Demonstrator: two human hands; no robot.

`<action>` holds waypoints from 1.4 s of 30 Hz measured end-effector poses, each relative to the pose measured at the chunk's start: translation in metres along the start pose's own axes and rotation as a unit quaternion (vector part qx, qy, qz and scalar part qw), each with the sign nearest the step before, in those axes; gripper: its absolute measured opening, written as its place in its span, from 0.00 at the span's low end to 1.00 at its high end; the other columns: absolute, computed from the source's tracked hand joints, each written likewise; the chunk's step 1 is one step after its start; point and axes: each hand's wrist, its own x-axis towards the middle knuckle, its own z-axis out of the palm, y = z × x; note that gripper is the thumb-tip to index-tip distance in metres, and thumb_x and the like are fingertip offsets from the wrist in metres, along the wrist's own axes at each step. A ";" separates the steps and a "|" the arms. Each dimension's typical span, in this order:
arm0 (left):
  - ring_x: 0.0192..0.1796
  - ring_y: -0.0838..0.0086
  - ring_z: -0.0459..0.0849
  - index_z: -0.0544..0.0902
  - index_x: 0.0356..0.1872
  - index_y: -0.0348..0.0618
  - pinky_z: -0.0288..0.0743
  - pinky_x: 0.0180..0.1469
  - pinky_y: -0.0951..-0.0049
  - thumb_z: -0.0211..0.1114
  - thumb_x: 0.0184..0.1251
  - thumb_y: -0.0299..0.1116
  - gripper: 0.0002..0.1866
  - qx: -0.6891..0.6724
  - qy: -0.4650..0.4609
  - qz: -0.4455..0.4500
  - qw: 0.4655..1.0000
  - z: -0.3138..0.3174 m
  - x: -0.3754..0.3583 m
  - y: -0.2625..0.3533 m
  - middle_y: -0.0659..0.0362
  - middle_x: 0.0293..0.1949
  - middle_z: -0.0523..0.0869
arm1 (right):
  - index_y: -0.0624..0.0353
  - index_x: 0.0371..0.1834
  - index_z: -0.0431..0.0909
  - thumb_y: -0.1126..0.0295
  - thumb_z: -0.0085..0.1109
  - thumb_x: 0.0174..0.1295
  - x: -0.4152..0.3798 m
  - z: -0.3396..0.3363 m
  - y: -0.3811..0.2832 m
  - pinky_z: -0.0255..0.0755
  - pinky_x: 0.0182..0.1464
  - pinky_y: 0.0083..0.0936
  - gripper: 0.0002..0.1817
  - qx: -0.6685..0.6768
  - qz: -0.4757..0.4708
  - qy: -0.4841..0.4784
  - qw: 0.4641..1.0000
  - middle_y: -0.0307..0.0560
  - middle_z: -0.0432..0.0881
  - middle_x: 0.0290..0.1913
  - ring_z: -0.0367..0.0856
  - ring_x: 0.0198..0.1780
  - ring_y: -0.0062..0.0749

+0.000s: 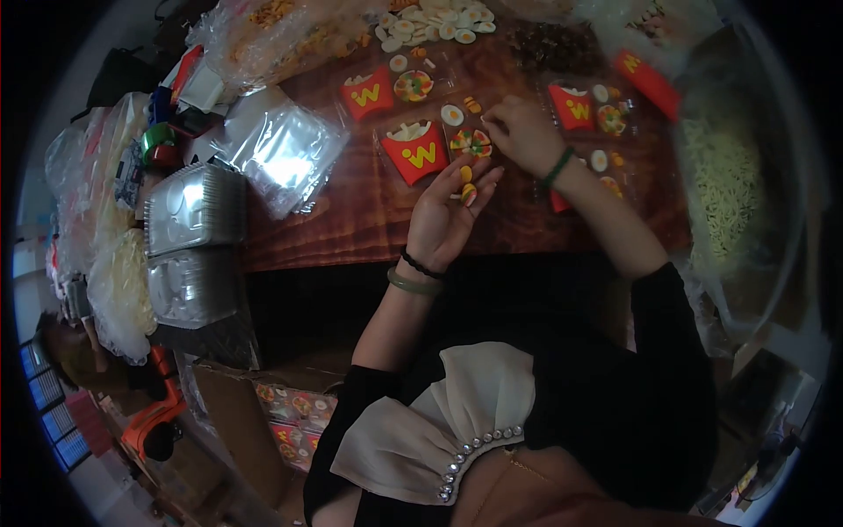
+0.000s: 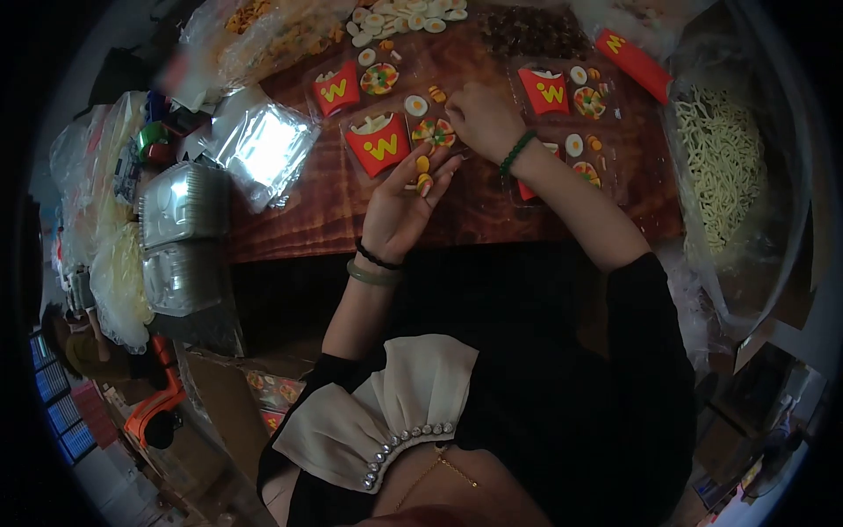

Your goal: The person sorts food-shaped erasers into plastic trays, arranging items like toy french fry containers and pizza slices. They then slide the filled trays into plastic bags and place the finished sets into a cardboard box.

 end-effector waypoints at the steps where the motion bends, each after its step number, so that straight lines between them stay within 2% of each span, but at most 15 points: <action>1: 0.60 0.56 0.72 0.59 0.64 0.33 0.74 0.57 0.69 0.47 0.71 0.30 0.23 -0.020 -0.002 -0.018 1.000 0.003 0.000 0.005 0.45 0.60 0.70 | 0.63 0.32 0.79 0.69 0.59 0.55 -0.001 -0.002 0.001 0.73 0.40 0.34 0.08 0.022 -0.004 -0.029 0.999 0.52 0.79 0.34 0.79 0.36 0.43; 6: 0.44 0.69 0.78 0.68 0.57 0.36 0.75 0.44 0.75 0.50 0.70 0.31 0.17 -0.023 -0.056 -0.028 0.998 0.023 0.036 0.037 0.52 0.51 0.77 | 0.63 0.34 0.79 0.69 0.58 0.55 0.005 -0.038 0.001 0.72 0.40 0.35 0.09 0.089 -0.031 -0.006 0.996 0.53 0.78 0.34 0.79 0.37 0.46; 8: 0.45 0.69 0.78 0.69 0.56 0.37 0.75 0.44 0.75 0.51 0.70 0.31 0.16 0.014 -0.064 -0.022 0.998 0.045 0.064 0.047 0.52 0.51 0.77 | 0.63 0.36 0.79 0.70 0.58 0.55 0.008 -0.062 0.000 0.74 0.39 0.32 0.09 0.180 0.058 0.000 0.982 0.52 0.78 0.34 0.80 0.35 0.43; 13: 0.46 0.65 0.76 0.65 0.58 0.33 0.76 0.49 0.71 0.53 0.69 0.30 0.19 0.084 -0.016 -0.022 0.996 0.116 0.161 0.060 0.52 0.50 0.75 | 0.62 0.40 0.79 0.68 0.60 0.55 0.005 -0.091 0.047 0.74 0.36 0.27 0.12 0.155 0.053 0.085 0.983 0.50 0.80 0.36 0.81 0.33 0.37; 15: 0.51 0.59 0.75 0.65 0.57 0.33 0.74 0.54 0.60 0.54 0.68 0.32 0.20 0.024 -0.074 0.013 0.997 0.140 0.228 0.062 0.50 0.50 0.75 | 0.62 0.42 0.79 0.68 0.61 0.55 0.002 -0.098 0.069 0.74 0.35 0.27 0.13 0.154 0.080 0.084 0.981 0.50 0.81 0.37 0.81 0.33 0.35; 17: 0.56 0.56 0.73 0.65 0.57 0.36 0.74 0.53 0.52 0.55 0.67 0.32 0.20 0.395 -0.139 0.208 0.884 0.158 0.293 0.073 0.48 0.52 0.74 | 0.62 0.45 0.78 0.67 0.62 0.55 0.007 -0.099 0.099 0.75 0.36 0.26 0.15 0.136 0.124 0.110 0.977 0.51 0.81 0.37 0.81 0.32 0.34; 21: 0.56 0.57 0.73 0.65 0.58 0.38 0.75 0.52 0.54 0.57 0.66 0.32 0.21 0.330 -0.122 0.115 0.929 0.167 0.307 0.072 0.48 0.52 0.75 | 0.62 0.47 0.77 0.67 0.63 0.54 0.023 -0.098 0.154 0.75 0.40 0.28 0.17 0.122 0.161 0.104 0.974 0.52 0.81 0.38 0.81 0.36 0.38; 26: 0.56 0.58 0.74 0.66 0.59 0.40 0.76 0.50 0.58 0.58 0.65 0.32 0.23 0.249 -0.078 -0.007 0.965 0.174 0.299 0.061 0.48 0.52 0.75 | 0.61 0.47 0.77 0.62 0.67 0.48 0.048 -0.074 0.176 0.73 0.48 0.38 0.23 -0.046 0.042 0.084 0.994 0.55 0.80 0.41 0.79 0.45 0.49; 29: 0.54 0.62 0.76 0.70 0.57 0.41 0.75 0.50 0.62 0.62 0.62 0.32 0.22 0.432 -0.063 0.103 0.894 0.144 0.274 0.033 0.52 0.49 0.78 | 0.60 0.43 0.78 0.61 0.67 0.45 0.060 -0.068 0.176 0.73 0.48 0.38 0.22 -0.098 0.057 0.033 0.993 0.56 0.80 0.40 0.79 0.45 0.51; 31: 0.47 0.60 0.80 0.75 0.52 0.41 0.75 0.48 0.64 0.66 0.56 0.30 0.21 0.659 -0.138 0.249 0.696 0.119 0.271 0.021 0.53 0.44 0.81 | 0.60 0.41 0.78 0.62 0.67 0.45 0.067 -0.077 0.165 0.74 0.47 0.39 0.20 -0.078 0.077 0.005 0.994 0.56 0.81 0.39 0.79 0.44 0.52; 32: 0.47 0.60 0.80 0.75 0.52 0.41 0.75 0.48 0.64 0.66 0.56 0.30 0.21 0.660 -0.137 0.249 0.696 0.110 0.270 0.014 0.53 0.44 0.81 | 0.59 0.40 0.78 0.63 0.66 0.44 0.069 -0.080 0.162 0.74 0.47 0.39 0.19 -0.061 0.097 -0.022 0.993 0.56 0.81 0.38 0.79 0.44 0.53; 34: 0.42 0.55 0.81 0.76 0.51 0.42 0.76 0.45 0.62 0.67 0.51 0.28 0.22 0.760 -0.165 0.416 0.472 0.100 0.269 0.003 0.50 0.43 0.81 | 0.59 0.40 0.78 0.64 0.66 0.43 0.069 -0.077 0.166 0.74 0.47 0.38 0.19 -0.044 0.101 -0.004 0.994 0.55 0.81 0.37 0.79 0.42 0.52; 39: 0.41 0.52 0.79 0.80 0.42 0.39 0.75 0.48 0.60 0.64 0.46 0.22 0.17 0.725 -0.165 0.418 0.522 0.096 0.274 0.001 0.49 0.35 0.82 | 0.60 0.42 0.79 0.66 0.66 0.46 0.066 -0.078 0.197 0.77 0.43 0.31 0.18 0.097 0.165 0.025 0.981 0.51 0.82 0.36 0.82 0.38 0.40; 41: 0.42 0.54 0.80 0.80 0.42 0.39 0.75 0.48 0.63 0.64 0.46 0.22 0.16 0.727 -0.147 0.391 0.545 0.098 0.273 0.002 0.49 0.34 0.82 | 0.62 0.43 0.79 0.70 0.64 0.52 0.067 -0.090 0.193 0.79 0.40 0.22 0.15 0.410 0.313 0.032 0.856 0.45 0.83 0.37 0.82 0.36 0.29; 42: 0.41 0.57 0.80 0.80 0.40 0.38 0.75 0.46 0.65 0.63 0.49 0.22 0.14 0.677 -0.117 0.369 0.626 0.099 0.271 0.001 0.51 0.34 0.83 | 0.62 0.43 0.79 0.70 0.64 0.52 0.069 -0.095 0.193 0.79 0.40 0.22 0.15 0.409 0.312 0.032 0.857 0.45 0.83 0.37 0.82 0.36 0.29</action>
